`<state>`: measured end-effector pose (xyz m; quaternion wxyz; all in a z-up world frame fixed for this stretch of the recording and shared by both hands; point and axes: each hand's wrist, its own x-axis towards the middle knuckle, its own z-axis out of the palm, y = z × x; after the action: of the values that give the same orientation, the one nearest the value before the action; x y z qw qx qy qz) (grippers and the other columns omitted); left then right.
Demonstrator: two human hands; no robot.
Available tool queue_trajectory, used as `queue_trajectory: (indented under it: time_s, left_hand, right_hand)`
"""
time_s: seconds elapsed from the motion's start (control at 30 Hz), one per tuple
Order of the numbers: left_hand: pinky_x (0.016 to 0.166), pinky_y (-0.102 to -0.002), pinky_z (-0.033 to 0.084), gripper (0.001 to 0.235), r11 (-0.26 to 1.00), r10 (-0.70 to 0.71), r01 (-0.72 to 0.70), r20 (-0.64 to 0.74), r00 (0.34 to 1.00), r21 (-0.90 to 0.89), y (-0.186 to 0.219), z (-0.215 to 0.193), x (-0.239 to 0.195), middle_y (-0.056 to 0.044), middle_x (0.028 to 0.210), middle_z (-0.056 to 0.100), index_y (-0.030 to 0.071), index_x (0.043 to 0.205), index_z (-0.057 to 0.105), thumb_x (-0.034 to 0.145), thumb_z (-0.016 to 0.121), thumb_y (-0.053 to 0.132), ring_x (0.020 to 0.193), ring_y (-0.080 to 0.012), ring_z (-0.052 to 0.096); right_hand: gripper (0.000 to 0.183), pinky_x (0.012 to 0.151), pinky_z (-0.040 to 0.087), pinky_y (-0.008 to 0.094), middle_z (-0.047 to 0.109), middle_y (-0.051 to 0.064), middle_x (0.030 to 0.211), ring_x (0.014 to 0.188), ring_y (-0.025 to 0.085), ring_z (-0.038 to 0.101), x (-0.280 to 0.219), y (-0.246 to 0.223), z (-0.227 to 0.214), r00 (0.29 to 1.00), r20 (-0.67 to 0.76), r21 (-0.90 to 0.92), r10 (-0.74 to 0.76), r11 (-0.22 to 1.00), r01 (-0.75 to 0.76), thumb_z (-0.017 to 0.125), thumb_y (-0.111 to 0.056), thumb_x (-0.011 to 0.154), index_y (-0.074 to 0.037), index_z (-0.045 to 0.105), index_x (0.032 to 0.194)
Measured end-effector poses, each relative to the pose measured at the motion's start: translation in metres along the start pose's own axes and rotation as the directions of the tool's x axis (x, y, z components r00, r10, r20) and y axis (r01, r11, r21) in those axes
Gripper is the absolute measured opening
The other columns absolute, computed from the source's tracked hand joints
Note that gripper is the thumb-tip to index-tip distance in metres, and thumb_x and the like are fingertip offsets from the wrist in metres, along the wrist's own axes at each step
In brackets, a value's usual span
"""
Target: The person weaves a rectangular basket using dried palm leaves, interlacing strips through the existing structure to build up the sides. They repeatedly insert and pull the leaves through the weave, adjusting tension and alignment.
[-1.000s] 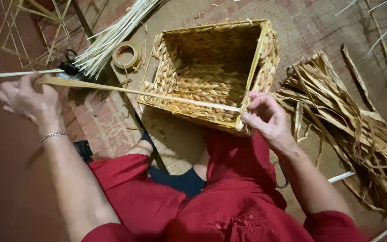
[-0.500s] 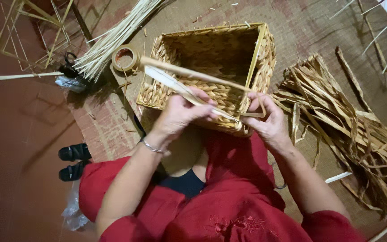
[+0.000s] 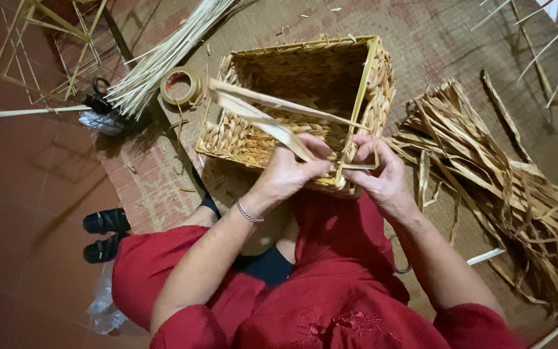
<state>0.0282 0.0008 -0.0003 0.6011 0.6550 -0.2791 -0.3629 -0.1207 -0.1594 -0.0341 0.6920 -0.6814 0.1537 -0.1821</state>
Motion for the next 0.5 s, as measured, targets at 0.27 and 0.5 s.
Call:
queue_trajectory:
  time_s: [0.27,0.5]
  left_hand:
    - [0.073,-0.024,0.056,0.019,0.992,-0.100,0.102,0.031,0.994,-0.072,-0.005,0.003,-0.001,0.000,0.086,0.070,0.003,0.096,0.069,0.082,0.081,0.010,0.079,-0.0083,0.065]
    - [0.072,-0.025,0.056,0.020,0.998,-0.033,0.032,-0.017,0.999,-0.058,-0.014,0.014,0.003,-0.002,0.085,0.069,0.003,0.095,0.066,0.082,0.080,0.010,0.078,-0.0098,0.065]
  right_hand:
    - [0.039,0.093,0.048,0.026,0.061,0.005,0.119,0.101,0.011,0.057,-0.003,-0.001,0.002,0.988,-0.052,0.045,0.147,0.988,-0.145,0.082,-0.006,0.081,-0.005,0.064,0.116]
    - [0.052,0.094,0.048,0.025,0.057,0.004,0.103,0.099,0.011,0.057,-0.007,0.001,0.003,0.995,-0.075,-0.045,0.068,0.996,-0.072,0.082,-0.005,0.086,-0.003,0.061,0.133]
